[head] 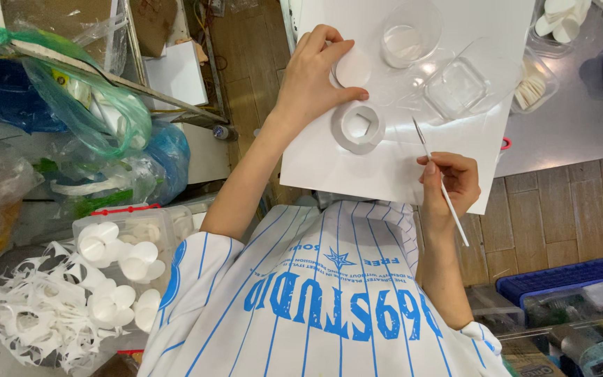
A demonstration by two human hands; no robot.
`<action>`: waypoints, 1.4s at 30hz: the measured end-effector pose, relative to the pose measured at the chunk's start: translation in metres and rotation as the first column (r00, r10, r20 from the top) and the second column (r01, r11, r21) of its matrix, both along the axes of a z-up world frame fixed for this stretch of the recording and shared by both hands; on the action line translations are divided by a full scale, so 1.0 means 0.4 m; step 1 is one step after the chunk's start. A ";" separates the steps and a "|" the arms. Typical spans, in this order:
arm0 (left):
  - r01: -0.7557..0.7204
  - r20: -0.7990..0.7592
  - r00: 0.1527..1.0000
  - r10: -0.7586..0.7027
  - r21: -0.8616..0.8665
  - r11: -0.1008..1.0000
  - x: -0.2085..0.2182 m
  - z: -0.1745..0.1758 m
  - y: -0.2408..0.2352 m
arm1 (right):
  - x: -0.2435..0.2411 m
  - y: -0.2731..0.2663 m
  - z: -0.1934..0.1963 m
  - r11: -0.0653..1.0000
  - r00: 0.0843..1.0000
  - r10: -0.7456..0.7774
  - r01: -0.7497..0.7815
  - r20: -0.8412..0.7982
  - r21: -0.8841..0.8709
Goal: The person repeatedly applies a clear liquid to small white circular discs using a thin brush. They dip the brush into a small container, apply the liquid to each disc, and place the discs into a clear plastic tray. The process is repeated for multiple discs throughout the clip.
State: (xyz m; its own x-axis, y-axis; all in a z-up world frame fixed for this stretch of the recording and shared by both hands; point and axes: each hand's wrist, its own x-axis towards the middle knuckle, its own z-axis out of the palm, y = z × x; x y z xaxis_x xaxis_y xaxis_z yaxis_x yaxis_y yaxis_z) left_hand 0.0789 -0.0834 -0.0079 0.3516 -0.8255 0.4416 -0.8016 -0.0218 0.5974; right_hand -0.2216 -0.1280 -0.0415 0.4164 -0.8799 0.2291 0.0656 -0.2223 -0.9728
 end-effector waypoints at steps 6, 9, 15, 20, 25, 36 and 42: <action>-0.024 0.037 0.999 0.022 0.038 0.999 -0.008 0.003 0.000 | 0.008 0.004 0.005 0.999 1.000 0.016 -0.017 -0.019 -0.037; -0.006 -0.001 1.000 0.006 0.011 1.000 -0.007 0.007 0.006 | 0.011 0.007 0.014 0.999 0.999 0.011 -0.013 -0.044 -0.040; 0.018 -0.019 1.000 -0.018 0.010 1.000 -0.010 0.022 0.019 | 0.024 0.006 0.042 0.997 0.998 0.046 -0.048 -0.043 -0.060; 0.058 -0.092 0.994 -0.055 0.034 0.998 -0.013 0.025 0.026 | 0.027 0.006 0.055 0.994 0.995 0.068 -0.074 -0.074 -0.078; 0.043 -0.037 0.998 -0.042 0.020 0.999 -0.017 0.023 0.026 | 0.025 0.002 0.053 0.992 0.992 0.077 -0.087 -0.101 -0.097; -0.013 0.019 1.000 0.012 0.027 1.000 -0.039 0.032 0.024 | 0.026 0.001 0.055 0.993 0.992 0.085 -0.092 -0.095 -0.075; -0.005 -0.014 1.000 0.006 0.029 1.000 -0.035 0.045 0.021 | 0.025 0.002 0.070 0.990 0.988 0.111 -0.119 -0.107 -0.073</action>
